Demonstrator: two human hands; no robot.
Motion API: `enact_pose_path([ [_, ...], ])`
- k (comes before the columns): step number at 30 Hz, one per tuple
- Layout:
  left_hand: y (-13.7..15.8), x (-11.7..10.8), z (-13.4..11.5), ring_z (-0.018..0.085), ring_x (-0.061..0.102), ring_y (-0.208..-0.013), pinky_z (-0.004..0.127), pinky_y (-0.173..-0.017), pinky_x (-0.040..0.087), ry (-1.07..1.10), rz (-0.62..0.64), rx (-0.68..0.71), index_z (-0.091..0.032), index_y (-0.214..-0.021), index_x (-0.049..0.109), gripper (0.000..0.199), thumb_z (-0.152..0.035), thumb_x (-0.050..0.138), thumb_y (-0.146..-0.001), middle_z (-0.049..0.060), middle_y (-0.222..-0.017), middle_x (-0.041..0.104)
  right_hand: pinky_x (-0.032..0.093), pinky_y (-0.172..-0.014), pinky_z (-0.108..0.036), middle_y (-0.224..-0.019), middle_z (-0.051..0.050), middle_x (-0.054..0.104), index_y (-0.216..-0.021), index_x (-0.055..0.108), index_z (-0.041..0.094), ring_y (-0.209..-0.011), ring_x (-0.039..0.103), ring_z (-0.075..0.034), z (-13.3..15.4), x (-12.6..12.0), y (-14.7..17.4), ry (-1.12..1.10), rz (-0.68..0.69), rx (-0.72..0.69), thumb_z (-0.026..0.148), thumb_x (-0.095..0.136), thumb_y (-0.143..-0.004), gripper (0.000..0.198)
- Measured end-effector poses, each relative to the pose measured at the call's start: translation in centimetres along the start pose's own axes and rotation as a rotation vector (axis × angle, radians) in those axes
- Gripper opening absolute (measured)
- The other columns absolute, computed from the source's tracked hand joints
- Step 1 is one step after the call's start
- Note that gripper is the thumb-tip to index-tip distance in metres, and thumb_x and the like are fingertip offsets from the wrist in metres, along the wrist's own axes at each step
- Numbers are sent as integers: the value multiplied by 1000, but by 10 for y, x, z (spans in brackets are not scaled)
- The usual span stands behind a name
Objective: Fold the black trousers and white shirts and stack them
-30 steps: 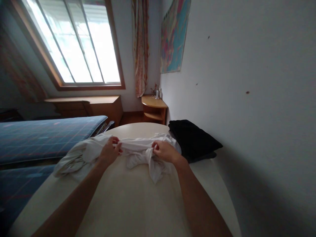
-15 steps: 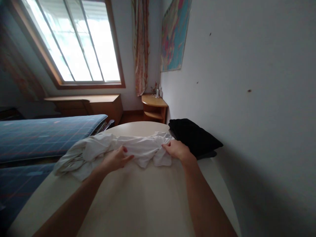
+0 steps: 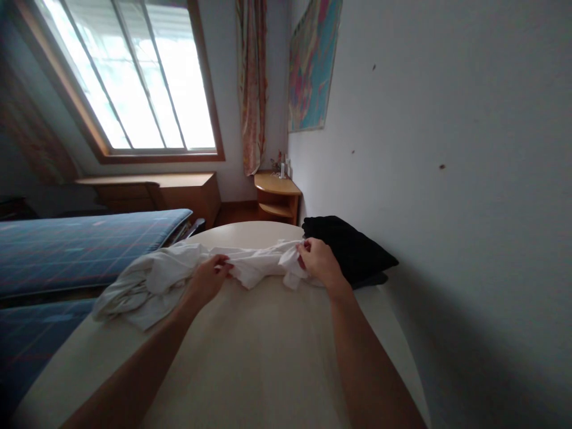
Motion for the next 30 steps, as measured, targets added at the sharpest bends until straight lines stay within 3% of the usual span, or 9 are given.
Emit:
enact_pose_path([
  [3,-14,-26,16,18,74,-79,23,-60,55,274,-194,-101,-16,-105,65,23,-27,55,-89,7,-92,74,45,-52,-25,-70,-6,70,-86,63,17,-53,64,-16,-11,-10,-6,-157,-120,32,33,52,-96,22],
  [7,-24,-20,34,19,72,-95,29,-76,59,453,-153,-179,-14,-130,56,41,-23,52,-90,14,-117,70,48,-57,-25,-83,-6,72,-108,59,17,-59,67,-16,-28,-3,-9,-88,-126,91,28,59,-91,20],
  [11,-19,3,35,24,60,-123,38,-103,48,277,17,-44,-16,-150,34,76,-24,65,-81,16,-137,58,48,-67,-25,-92,-7,72,-116,58,17,-72,68,-17,-26,11,-5,124,-40,69,25,62,-88,29],
  [15,-7,9,32,29,36,-144,43,-120,26,2,62,155,-15,-152,32,88,-22,71,-73,17,-152,40,49,-74,-25,-105,-9,70,-114,64,17,-86,68,-18,-9,34,5,124,263,-133,26,67,-85,31],
  [17,-3,9,33,30,41,-139,44,-118,30,-68,50,145,-14,-150,34,86,-17,68,-71,18,-148,42,50,-81,-25,-111,-9,70,-116,65,18,-97,67,-20,-8,46,11,192,401,-188,22,75,-76,41],
  [20,-4,5,31,28,55,-123,42,-109,41,-86,-4,90,-16,-144,45,80,-12,67,-67,15,-133,53,49,-85,-28,-112,-8,70,-109,68,21,-104,65,-24,-16,57,15,318,438,-145,11,79,-64,47],
  [26,-13,-29,8,15,65,-76,29,-75,54,32,-173,23,-19,-131,57,56,-23,65,-75,9,-115,66,48,-74,-30,-95,-9,72,-86,70,19,-91,67,-25,-14,47,12,378,363,-100,21,69,-80,7],
  [28,-14,-44,7,15,65,-68,25,-63,51,122,-227,-21,-19,-125,61,52,-29,65,-75,7,-103,70,47,-71,-27,-91,-7,72,-87,69,20,-84,67,-21,-7,34,9,311,302,-124,26,66,-84,7],
  [30,-15,-53,12,16,63,-63,23,-55,46,170,-235,-69,-18,-120,64,48,-36,65,-75,4,-83,71,46,-69,-26,-88,-7,72,-90,67,19,-80,67,-19,-2,18,4,210,149,-125,27,64,-87,8],
])
Point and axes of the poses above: each hand's wrist, its own y-axis away from the middle knuckle, its own x-axis out of the palm, z = x × y, the point moved 5 cm from there along -y, towards the middle knuckle
